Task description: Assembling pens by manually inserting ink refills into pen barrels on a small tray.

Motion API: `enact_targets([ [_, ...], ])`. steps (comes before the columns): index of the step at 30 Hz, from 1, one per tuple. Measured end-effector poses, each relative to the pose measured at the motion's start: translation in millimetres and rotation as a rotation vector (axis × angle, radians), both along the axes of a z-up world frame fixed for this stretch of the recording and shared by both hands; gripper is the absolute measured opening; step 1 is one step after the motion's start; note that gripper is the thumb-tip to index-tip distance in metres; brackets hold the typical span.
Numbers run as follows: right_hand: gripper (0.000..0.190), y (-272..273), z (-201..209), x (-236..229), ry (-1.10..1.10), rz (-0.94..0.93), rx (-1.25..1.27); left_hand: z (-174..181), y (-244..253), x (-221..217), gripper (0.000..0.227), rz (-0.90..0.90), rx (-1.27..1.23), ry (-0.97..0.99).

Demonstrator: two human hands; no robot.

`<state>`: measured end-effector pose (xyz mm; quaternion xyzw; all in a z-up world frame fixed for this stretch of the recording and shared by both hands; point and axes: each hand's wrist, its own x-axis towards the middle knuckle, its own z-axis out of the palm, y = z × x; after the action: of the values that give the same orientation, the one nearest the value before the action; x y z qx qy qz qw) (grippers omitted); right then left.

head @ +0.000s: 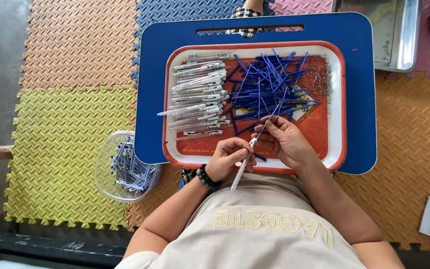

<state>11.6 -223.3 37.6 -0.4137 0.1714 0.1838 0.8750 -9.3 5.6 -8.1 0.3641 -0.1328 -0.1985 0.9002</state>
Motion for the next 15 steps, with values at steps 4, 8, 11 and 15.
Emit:
enact_targets([
  [4, 0.020, 3.2, 3.9, -1.5, -0.020, 0.012, -0.028, 7.8, -0.9, 1.4, 0.015, 0.000, 0.009, -0.007],
  [8, 0.021, -4.3, -0.4, 2.3, -0.056, -0.026, -0.063, 5.5, 0.2, 2.2, 0.014, -0.031, 0.006, -0.005],
  [11, 0.018, -16.8, 4.9, 9.9, -0.102, -0.099, -0.111, 2.4, 0.2, 2.5, 0.015, -0.040, -0.007, -0.002],
  [15, 0.013, -43.2, 31.4, 21.7, -0.261, -0.272, -0.329, -7.5, -1.3, 1.9, 0.017, -0.024, -0.069, 0.023],
])
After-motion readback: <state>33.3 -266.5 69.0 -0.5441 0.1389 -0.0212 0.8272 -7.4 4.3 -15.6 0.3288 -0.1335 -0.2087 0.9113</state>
